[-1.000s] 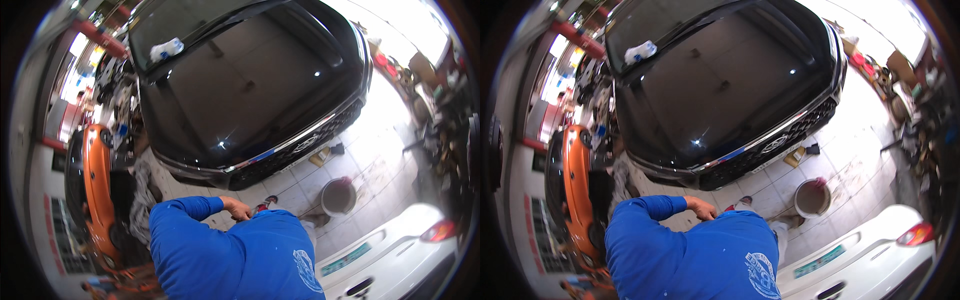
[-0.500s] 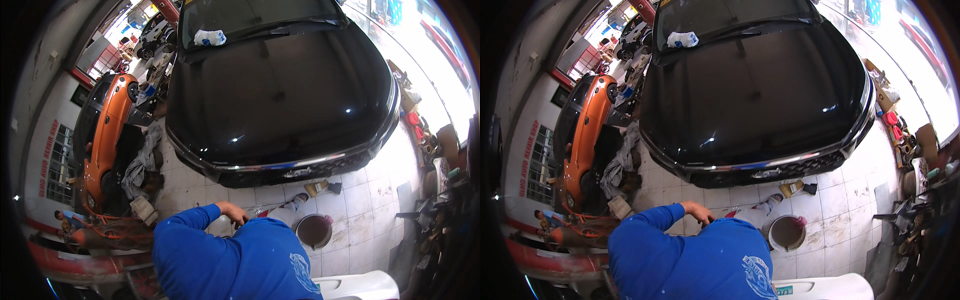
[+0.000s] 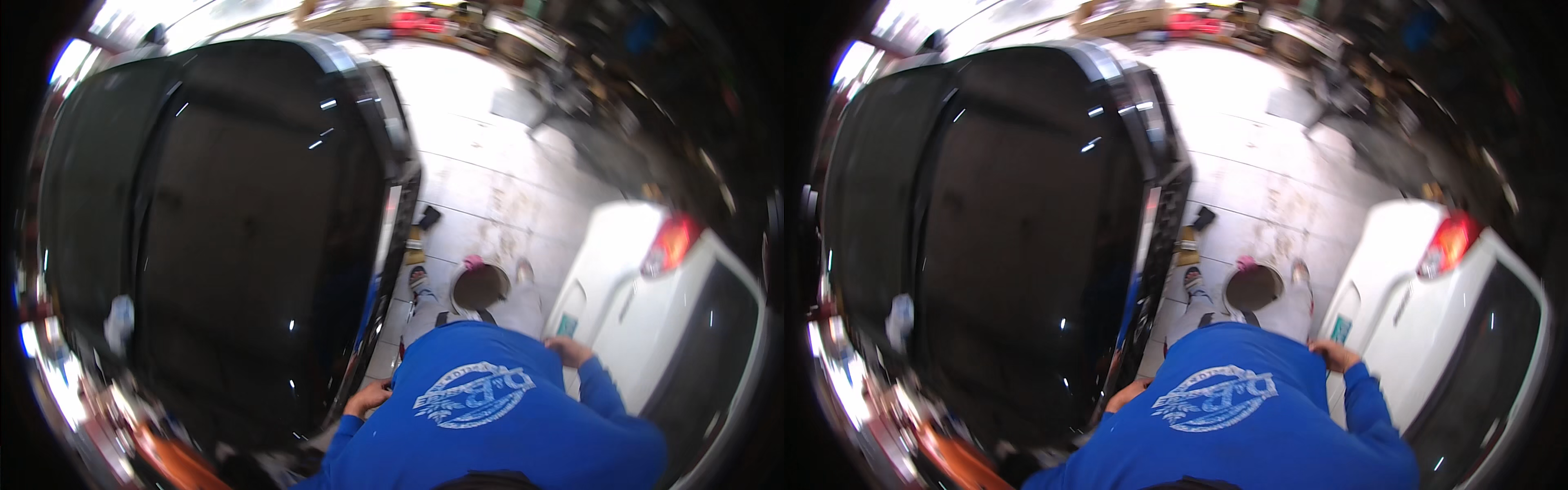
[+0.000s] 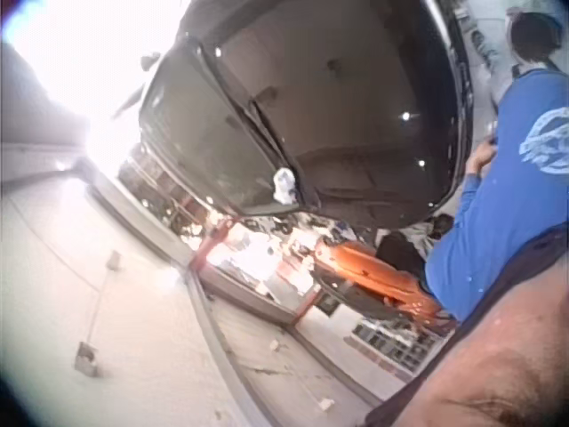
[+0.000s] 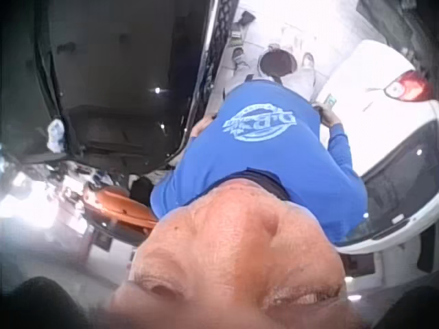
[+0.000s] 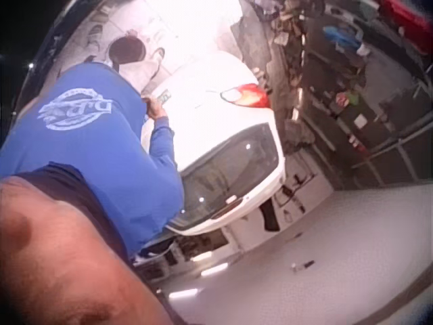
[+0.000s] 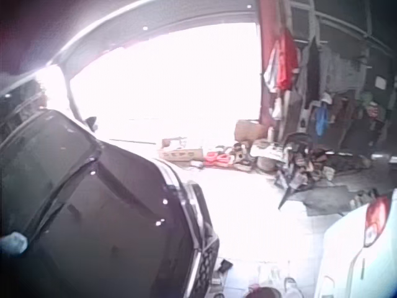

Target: The person walks through a garage, picks up a metal tool, and works on the front bumper area of a white car. They use a screwdriver to adjust components under the hood and manipulate parts of the bumper assembly.

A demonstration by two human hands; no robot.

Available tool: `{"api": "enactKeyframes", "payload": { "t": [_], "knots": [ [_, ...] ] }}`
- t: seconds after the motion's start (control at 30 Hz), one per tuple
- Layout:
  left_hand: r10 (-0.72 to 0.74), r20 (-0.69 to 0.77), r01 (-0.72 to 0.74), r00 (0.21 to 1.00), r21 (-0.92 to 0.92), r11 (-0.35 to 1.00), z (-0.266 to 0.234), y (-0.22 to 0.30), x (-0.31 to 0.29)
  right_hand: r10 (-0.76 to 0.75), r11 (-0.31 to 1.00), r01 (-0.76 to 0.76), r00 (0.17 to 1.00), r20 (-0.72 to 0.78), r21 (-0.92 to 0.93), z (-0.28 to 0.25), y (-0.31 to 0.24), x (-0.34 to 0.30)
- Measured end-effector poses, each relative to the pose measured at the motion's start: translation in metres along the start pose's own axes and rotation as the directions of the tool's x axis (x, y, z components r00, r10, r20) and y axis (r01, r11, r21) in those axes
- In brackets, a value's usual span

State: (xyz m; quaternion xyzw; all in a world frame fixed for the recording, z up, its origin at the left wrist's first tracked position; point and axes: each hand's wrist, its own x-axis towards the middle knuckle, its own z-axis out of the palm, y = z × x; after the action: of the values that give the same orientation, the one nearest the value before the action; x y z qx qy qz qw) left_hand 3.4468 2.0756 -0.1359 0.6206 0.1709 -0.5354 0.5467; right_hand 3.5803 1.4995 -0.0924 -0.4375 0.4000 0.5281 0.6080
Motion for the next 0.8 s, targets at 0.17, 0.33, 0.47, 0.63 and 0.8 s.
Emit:
{"api": "enactKeyframes", "payload": {
  "t": [0.17,0.33,0.47,0.63,0.8],
  "knots": [
    [0.006,-0.151,0.03,0.989,0.233,0.972,-0.01,0.168,0.059,-0.161,0.95,0.223,0.95,-0.266,0.221,-0.068,0.009,0.002],
    [0.249,-0.471,-0.125,0.846,0.279,0.952,0.01,0.312,0.143,-0.295,0.955,0.293,0.916,-0.271,-0.05,-0.128,-0.09,0.026],
    [0.229,-0.498,-0.025,0.837,0.383,0.924,0.054,0.392,0.213,-0.454,0.885,0.462,0.836,-0.309,-0.051,-0.224,-0.187,0.074],
    [0.297,-0.327,-0.097,0.897,0.51,0.855,0.112,0.53,0.285,-0.621,0.763,0.633,0.662,-0.42,-0.131,-0.304,-0.306,0.073],
    [0.401,-0.234,-0.129,0.886,0.705,0.697,0.139,0.685,0.38,-0.73,0.682,0.684,0.61,-0.309,-0.261,-0.369,-0.39,0.062]
  ]
}}
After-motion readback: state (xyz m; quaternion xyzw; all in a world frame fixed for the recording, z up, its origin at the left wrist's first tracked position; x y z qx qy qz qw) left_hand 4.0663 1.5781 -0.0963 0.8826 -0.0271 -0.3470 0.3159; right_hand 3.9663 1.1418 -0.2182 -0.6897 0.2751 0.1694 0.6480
